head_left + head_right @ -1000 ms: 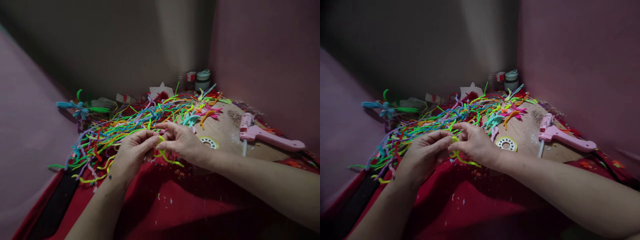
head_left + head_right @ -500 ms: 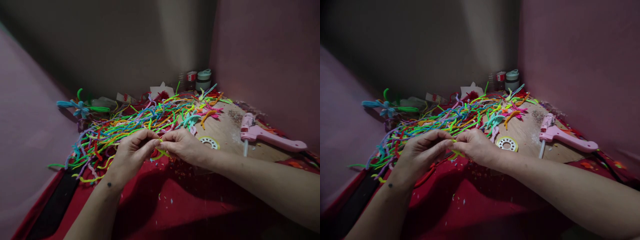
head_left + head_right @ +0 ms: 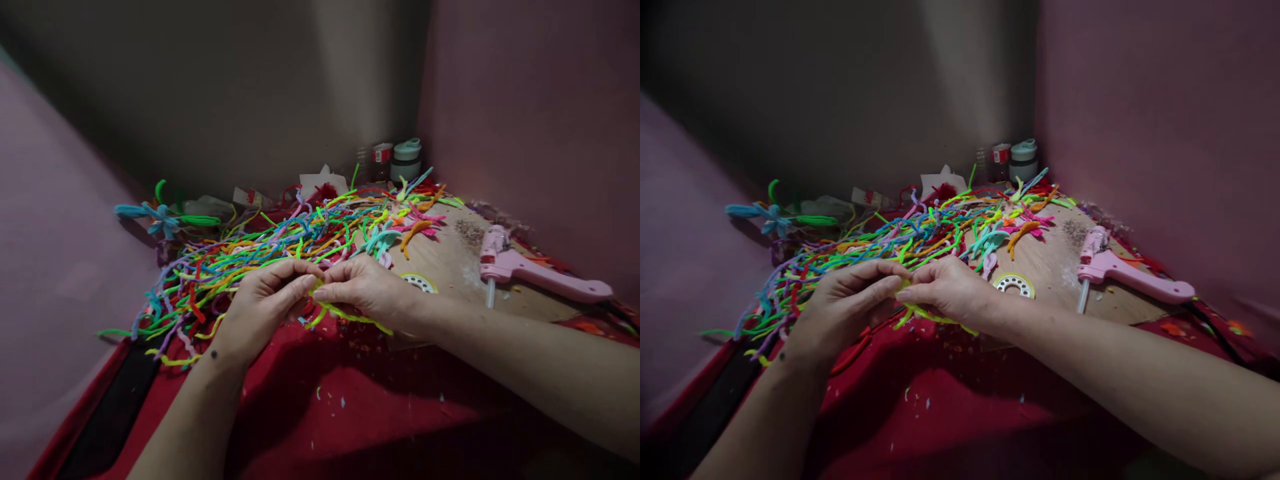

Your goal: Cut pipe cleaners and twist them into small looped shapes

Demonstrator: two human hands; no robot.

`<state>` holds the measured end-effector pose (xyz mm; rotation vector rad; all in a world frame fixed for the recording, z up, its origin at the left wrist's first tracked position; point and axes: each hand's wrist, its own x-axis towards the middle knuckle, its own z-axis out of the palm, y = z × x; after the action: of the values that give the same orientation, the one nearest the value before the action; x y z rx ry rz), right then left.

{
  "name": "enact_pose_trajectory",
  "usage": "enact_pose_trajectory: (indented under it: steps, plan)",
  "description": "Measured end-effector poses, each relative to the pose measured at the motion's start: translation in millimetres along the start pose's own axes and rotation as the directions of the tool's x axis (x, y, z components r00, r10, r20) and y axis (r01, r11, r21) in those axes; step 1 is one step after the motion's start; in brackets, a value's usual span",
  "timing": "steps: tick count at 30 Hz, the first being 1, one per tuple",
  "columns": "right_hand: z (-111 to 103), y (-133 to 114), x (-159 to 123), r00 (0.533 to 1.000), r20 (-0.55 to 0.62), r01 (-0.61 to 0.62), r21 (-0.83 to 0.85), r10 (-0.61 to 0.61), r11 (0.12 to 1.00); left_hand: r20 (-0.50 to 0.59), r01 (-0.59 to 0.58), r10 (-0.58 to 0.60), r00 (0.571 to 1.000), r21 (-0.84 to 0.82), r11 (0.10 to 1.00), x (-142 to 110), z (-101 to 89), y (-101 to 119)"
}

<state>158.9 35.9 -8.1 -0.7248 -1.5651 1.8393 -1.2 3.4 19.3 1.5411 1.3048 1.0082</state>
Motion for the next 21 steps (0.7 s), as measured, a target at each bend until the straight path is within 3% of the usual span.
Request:
enact_pose_trajectory:
  steps: [3,6,9,11,12,14,17,19,21]
  plan:
    - [0.9,-2.4,-1.5,1.0,0.006,-0.016,-0.026,0.016,1.0,0.051,-0.009,0.006,0.999,0.047,0.999,1.2,-5.1,-0.1]
    - [0.2,-0.9,-1.0,1.0,0.004,-0.003,-0.047,0.004,0.999,-0.04,-0.16,0.177,0.983,0.278,0.947,0.3,-2.7,-2.1]
    - [-0.8,2.2,1.1,1.0,0.016,-0.019,-0.033,0.019,0.999,-0.064,-0.333,0.438,0.897,0.553,0.763,-0.7,2.2,-4.2]
    - [-0.8,2.8,2.0,0.999,0.016,-0.043,-0.008,0.043,0.999,-0.079,-0.353,0.491,0.868,0.597,0.72,-0.7,4.2,-4.7]
    - [-0.4,2.6,2.2,0.999,0.004,-0.049,-0.002,0.049,0.999,-0.106,-0.325,0.459,0.882,0.569,0.756,-0.5,4.5,-4.6]
    - [0.7,1.6,1.9,0.998,-0.036,-0.048,-0.015,0.048,0.999,-0.138,-0.204,0.285,0.949,0.419,0.885,0.5,3.6,-3.6]
    - [2.2,1.3,1.4,0.996,-0.077,-0.04,-0.073,0.034,0.997,-0.035,0.01,-0.004,0.999,0.154,0.988,2.4,0.9,-2.7]
    - [2.6,2.6,1.8,0.996,-0.085,-0.041,-0.093,0.033,0.995,-0.024,0.033,-0.03,0.999,0.143,0.989,3.0,0.4,-4.2]
    - [2.8,4.6,2.6,0.995,-0.087,-0.048,-0.09,0.041,0.995,-0.088,-0.092,0.124,0.988,0.297,0.95,2.7,1.9,-7.6]
